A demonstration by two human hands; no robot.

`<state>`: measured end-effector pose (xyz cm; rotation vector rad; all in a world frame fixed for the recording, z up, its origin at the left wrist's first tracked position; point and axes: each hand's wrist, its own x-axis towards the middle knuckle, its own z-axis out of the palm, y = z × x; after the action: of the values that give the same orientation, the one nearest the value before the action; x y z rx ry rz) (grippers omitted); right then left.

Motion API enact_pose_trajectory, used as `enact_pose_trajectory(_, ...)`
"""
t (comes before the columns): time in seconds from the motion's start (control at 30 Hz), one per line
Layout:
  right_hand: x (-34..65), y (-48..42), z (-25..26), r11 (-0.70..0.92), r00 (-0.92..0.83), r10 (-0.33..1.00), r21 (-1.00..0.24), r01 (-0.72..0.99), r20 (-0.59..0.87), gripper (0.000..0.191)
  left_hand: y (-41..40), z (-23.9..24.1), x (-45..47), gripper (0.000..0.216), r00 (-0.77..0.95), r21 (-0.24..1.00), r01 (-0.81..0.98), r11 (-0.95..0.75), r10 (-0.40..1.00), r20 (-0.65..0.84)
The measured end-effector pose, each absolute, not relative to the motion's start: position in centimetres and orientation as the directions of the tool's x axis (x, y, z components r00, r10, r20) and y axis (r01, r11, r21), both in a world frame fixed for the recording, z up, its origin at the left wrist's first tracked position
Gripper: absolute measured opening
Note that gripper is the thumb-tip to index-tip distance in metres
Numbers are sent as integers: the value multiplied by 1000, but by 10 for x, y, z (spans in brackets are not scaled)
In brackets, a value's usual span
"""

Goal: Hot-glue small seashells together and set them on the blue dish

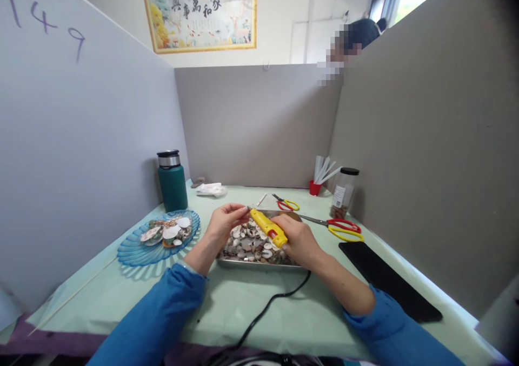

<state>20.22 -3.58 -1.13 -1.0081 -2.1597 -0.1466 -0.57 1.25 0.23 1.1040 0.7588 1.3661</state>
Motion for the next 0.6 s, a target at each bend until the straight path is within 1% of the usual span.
enact_pose_trajectory(0.2, 202, -35, -12, 675, -414, 623, -189, 713, 664, 40, 12, 3, -6, 29, 113, 919, -378, -115, 979, 169)
enact_pose_trajectory(0.6, 203, -36, -13, 646, -389, 652, -209, 734, 651, 35, 12, 4, -5, 28, 76, 904, -407, -130, 981, 176)
